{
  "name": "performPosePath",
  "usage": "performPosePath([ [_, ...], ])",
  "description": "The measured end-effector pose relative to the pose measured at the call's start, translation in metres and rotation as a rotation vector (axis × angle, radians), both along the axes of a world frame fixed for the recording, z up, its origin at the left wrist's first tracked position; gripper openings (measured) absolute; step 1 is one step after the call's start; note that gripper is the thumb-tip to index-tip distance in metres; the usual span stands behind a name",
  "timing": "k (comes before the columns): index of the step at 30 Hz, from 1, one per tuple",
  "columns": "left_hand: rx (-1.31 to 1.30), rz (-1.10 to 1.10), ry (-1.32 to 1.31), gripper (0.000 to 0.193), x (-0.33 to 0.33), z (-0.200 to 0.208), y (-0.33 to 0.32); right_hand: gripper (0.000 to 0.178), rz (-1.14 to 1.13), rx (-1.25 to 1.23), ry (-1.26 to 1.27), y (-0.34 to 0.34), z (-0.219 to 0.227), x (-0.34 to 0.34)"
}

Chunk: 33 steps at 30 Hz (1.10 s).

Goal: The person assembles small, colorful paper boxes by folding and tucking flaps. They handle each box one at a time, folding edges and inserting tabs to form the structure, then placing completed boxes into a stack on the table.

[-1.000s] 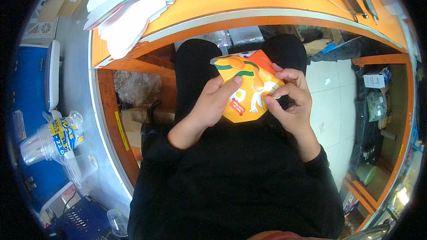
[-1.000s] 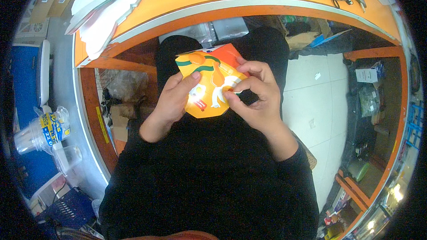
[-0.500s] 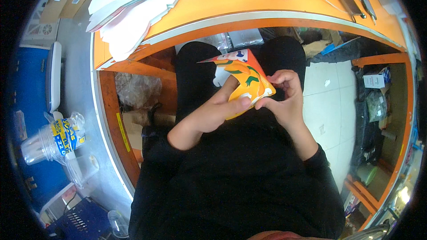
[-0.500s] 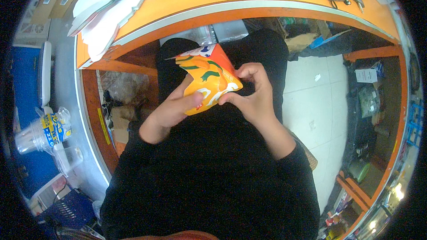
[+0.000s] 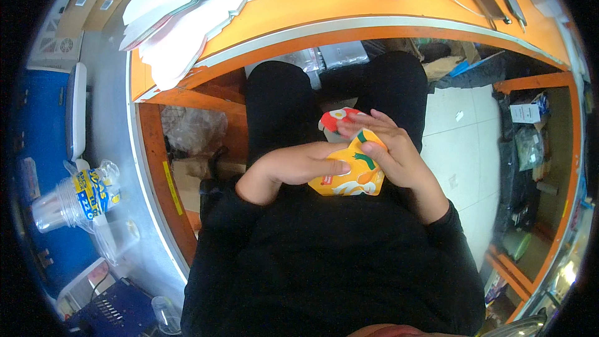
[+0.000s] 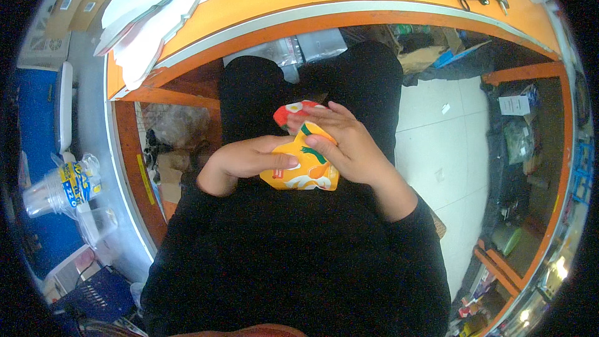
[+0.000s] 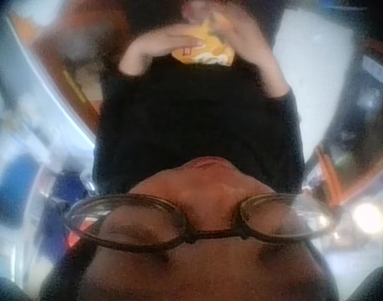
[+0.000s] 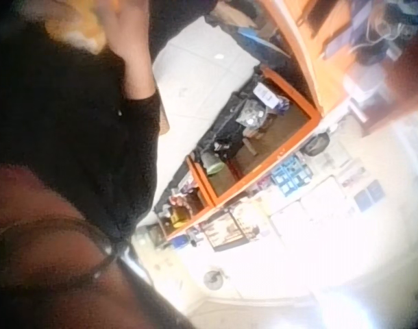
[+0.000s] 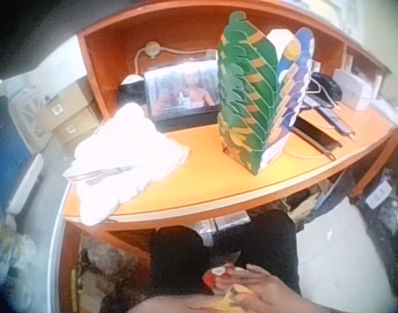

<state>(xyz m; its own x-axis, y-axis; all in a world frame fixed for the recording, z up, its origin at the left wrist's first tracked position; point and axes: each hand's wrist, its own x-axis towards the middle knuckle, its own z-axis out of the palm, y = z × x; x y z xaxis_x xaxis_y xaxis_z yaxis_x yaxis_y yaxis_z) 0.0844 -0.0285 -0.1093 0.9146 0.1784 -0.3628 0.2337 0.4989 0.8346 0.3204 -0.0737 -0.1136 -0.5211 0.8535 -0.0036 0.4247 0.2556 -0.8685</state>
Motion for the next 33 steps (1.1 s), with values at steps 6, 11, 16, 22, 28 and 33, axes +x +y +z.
performPosePath([
  [6, -0.171, 0.281, -0.175, 0.053, -0.009, -0.003, -0.010, 0.049, -0.318, -0.001, 0.272, -0.010, -0.001, -0.013],
  [11, -0.030, 0.380, 0.202, 0.043, 0.002, 0.002, -0.030, 0.040, -0.159, 0.241, 0.087, -0.017, -0.004, -0.013],
  [16, 0.036, 0.325, 0.218, 0.040, 0.006, 0.003, -0.032, 0.042, -0.241, 0.151, 0.106, -0.022, 0.010, -0.019],
  [22, 0.104, 0.325, 0.203, 0.044, 0.009, -0.003, -0.035, 0.035, -0.466, 0.031, 0.128, -0.024, 0.003, -0.023],
  [28, -0.001, 0.309, 0.171, 0.042, 0.008, 0.008, -0.032, 0.036, -0.300, 0.144, 0.118, -0.018, 0.011, -0.019],
  [33, -0.002, 0.320, 0.177, 0.042, 0.009, -0.003, -0.035, 0.040, -0.338, 0.171, -0.007, -0.020, 0.009, -0.026],
])
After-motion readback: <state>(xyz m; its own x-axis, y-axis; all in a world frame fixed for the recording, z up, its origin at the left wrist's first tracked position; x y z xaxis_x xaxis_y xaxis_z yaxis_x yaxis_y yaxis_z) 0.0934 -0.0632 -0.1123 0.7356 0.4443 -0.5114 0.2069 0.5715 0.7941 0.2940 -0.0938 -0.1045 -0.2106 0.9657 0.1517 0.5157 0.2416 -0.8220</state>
